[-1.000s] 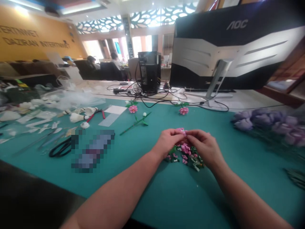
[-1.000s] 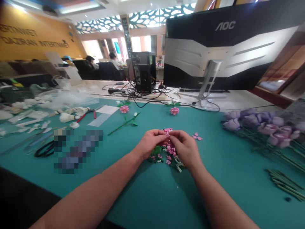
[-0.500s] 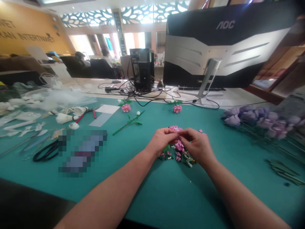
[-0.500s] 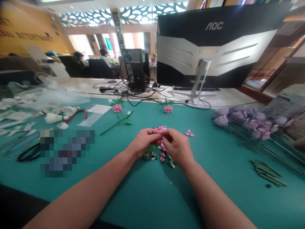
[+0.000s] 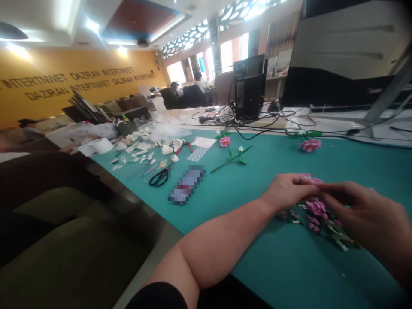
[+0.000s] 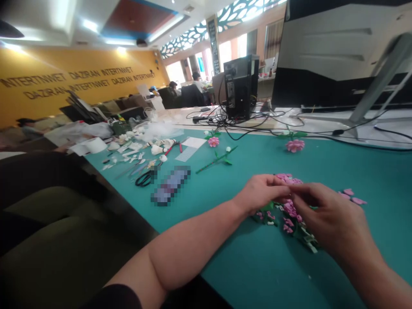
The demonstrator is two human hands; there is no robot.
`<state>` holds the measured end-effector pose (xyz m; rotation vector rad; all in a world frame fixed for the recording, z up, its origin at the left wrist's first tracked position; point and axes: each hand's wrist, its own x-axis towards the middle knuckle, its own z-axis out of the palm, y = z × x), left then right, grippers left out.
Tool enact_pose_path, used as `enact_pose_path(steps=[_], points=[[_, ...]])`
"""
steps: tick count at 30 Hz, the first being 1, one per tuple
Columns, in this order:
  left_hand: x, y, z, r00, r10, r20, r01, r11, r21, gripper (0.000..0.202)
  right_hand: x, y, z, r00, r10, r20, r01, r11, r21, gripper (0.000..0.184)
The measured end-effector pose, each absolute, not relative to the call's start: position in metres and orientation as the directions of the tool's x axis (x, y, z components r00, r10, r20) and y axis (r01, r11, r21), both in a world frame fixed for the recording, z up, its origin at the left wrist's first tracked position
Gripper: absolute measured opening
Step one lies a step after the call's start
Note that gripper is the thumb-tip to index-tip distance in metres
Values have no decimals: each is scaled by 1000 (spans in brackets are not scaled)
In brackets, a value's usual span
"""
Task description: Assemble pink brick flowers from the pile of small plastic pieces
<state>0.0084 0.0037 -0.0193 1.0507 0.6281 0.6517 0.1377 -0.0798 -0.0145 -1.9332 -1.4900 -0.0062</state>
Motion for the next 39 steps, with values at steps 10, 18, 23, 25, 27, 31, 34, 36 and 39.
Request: enact_pose_path(steps=[10, 18, 23, 25, 27, 31, 34, 36, 39], points=[[8, 6, -24, 665, 731, -152, -204, 374, 905, 7, 146, -75, -23, 258, 863, 434, 875, -19, -483, 28], [7, 6, -22, 646, 745, -167, -172, 355, 919, 10, 138, -76, -23, 259, 825, 502, 881, 10, -472, 28], [6, 9, -18, 635, 761, -133, -181, 314, 932, 19, 138, -75, -19, 269, 826, 495, 801, 94, -591, 27], [4, 13, -16, 592, 795, -132, -196, 301, 933, 21, 143, -73, -17, 290, 843, 453, 754, 91, -651, 26], [2, 20, -13, 538, 831, -143, -191, 285, 939, 21, 150, -70, -16, 363, 823, 438, 718, 53, -694, 23], [-2, 28, -9, 537, 825, -176, -174, 313, 934, 13, 164, -66, -19, 414, 815, 406, 705, -5, -709, 21], [-3, 27, -6, 551, 810, -202, -164, 342, 925, 11, 166, -65, -22, 393, 834, 387, 717, -14, -697, 21], [-4, 27, -5, 561, 800, -213, -166, 361, 918, 11, 164, -64, -23, 368, 842, 394, 726, 4, -688, 21], [-3, 27, -7, 584, 782, -218, -184, 390, 902, 12, 160, -64, -23, 342, 844, 413, 736, 32, -676, 22]])
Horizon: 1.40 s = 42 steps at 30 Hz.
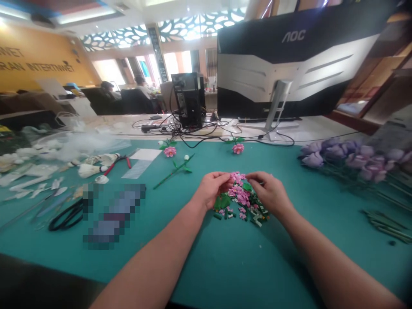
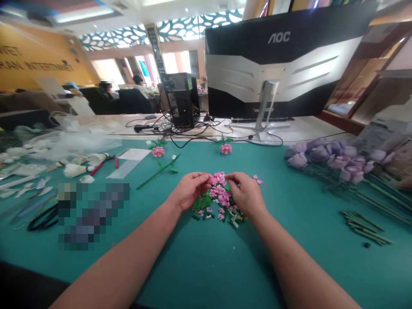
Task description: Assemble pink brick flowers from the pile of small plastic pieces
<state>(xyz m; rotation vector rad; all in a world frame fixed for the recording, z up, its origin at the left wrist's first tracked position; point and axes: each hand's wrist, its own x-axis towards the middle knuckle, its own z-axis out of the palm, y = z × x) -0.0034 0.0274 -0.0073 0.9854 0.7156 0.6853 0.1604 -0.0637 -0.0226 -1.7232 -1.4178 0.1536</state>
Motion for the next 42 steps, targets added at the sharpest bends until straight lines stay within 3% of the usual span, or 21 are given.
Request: enact_pose_path(steps=[14, 22, 42], points=[[-4, 26, -2, 656, 712, -249, -265, 526, 808, 8, 163, -64, -18, 339, 850, 402, 769, -5, -639, 20], [-4, 24, 0, 619, 744, -252, -249, 489, 836, 6, 169, -69, -13, 214, 945, 248, 881, -77, -466, 18], [-4, 28, -3, 584, 783, -215, -251, 426, 869, 5, 147, -72, -17, 13, 979, 205, 923, 68, -380, 14]])
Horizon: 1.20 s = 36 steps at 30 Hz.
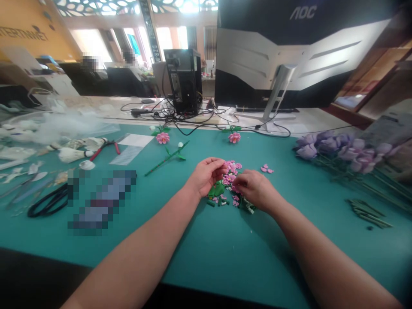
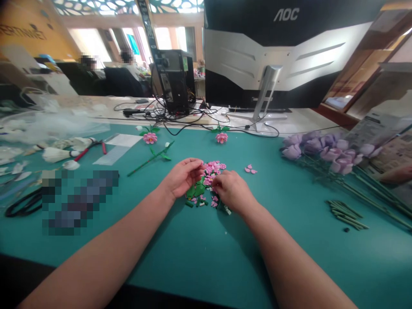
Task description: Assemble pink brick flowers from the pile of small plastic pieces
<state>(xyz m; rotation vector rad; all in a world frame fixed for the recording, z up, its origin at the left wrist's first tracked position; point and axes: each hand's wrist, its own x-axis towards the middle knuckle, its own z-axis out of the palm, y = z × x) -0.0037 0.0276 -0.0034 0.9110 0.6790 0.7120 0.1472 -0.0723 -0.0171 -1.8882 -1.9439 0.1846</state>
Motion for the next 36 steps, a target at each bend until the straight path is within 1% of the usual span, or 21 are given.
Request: enact_pose_path(steps=[3, 7, 12, 16, 19, 21, 22, 24, 26, 27, 29, 31, 33, 36], points=[[-3, 28, -4, 580, 784, -222, -248, 429, 868, 6, 143, -75, -15, -24, 986, 166, 933, 82, -350, 14], [-3, 27, -4, 581, 783, -220, -252, 431, 866, 7, 138, -77, -14, -31, 992, 124, 943, 70, -325, 11], [-3, 26, -5, 596, 778, -197, -262, 421, 868, 7, 132, -77, -17, -44, 992, 116, 963, 73, -260, 9], [-2, 26, -5, 601, 775, -195, -257, 418, 872, 6, 129, -76, -20, -56, 991, 120, 979, 78, -190, 13], [-2, 25, -5, 596, 778, -201, -250, 417, 874, 4, 126, -75, -19, -67, 986, 150, 980, 93, -177, 16], [-2, 25, -5, 589, 783, -201, -251, 414, 875, 5, 126, -75, -17, -45, 980, 193, 970, 88, -225, 16], [-1, 25, -5, 585, 786, -202, -252, 412, 875, 6, 126, -75, -16, -14, 977, 213, 958, 74, -276, 15], [-1, 25, -5, 580, 789, -202, -254, 411, 875, 9, 127, -75, -13, 73, 970, 234, 907, 34, -420, 13], [-1, 25, -6, 585, 787, -198, -255, 410, 875, 11, 129, -75, -11, 152, 958, 241, 816, 16, -578, 9], [0, 24, -6, 590, 783, -194, -256, 410, 875, 14, 131, -74, -11, 185, 950, 251, 764, 22, -645, 7], [0, 24, -8, 605, 774, -189, -254, 412, 875, 18, 134, -72, -12, 232, 932, 278, 664, 57, -746, 11], [0, 24, -9, 616, 765, -186, -251, 414, 875, 18, 137, -70, -13, 264, 920, 288, 565, 94, -820, 15], [1, 23, -9, 616, 767, -179, -252, 408, 877, 15, 139, -68, -15, 289, 919, 267, 461, 111, -881, 13], [2, 20, -8, 603, 781, -164, -255, 383, 888, 13, 139, -66, -14, 335, 914, 229, 309, 124, -943, 14]])
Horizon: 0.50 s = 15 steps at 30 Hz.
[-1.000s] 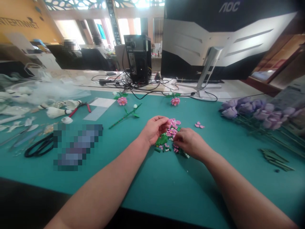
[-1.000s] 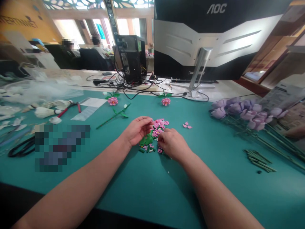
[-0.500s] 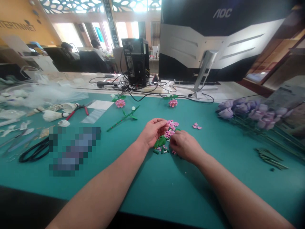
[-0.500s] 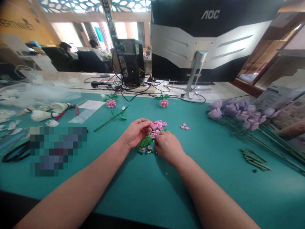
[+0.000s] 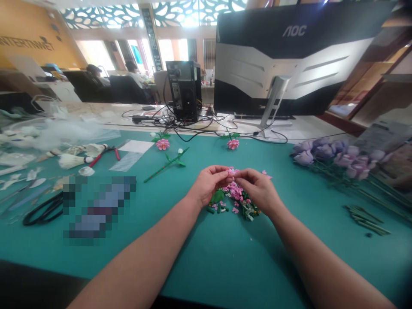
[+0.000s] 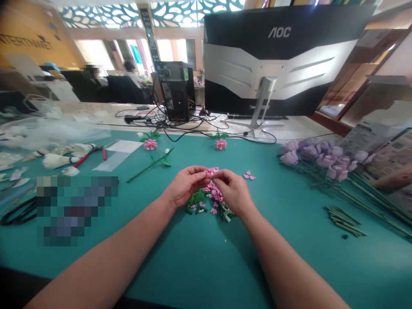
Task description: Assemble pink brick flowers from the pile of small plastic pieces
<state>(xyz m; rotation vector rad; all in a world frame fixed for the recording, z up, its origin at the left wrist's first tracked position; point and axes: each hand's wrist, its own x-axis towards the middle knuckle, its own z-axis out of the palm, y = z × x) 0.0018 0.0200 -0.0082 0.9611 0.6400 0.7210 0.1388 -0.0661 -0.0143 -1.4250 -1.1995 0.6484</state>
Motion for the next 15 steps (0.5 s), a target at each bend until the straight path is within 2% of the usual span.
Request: enact_pose_path(steps=[3, 9, 15], points=[[3, 16, -6, 598, 788, -146, -250, 356, 900, 15, 138, -66, -13, 378, 900, 217, 231, 135, -964, 16], [5, 13, -10, 580, 804, -130, -208, 301, 931, 19, 136, -68, -10, 425, 869, 254, 312, 123, -942, 14], [7, 11, -14, 565, 822, -79, -187, 220, 957, 22, 136, -67, -11, 446, 865, 229, 272, 113, -956, 17]])
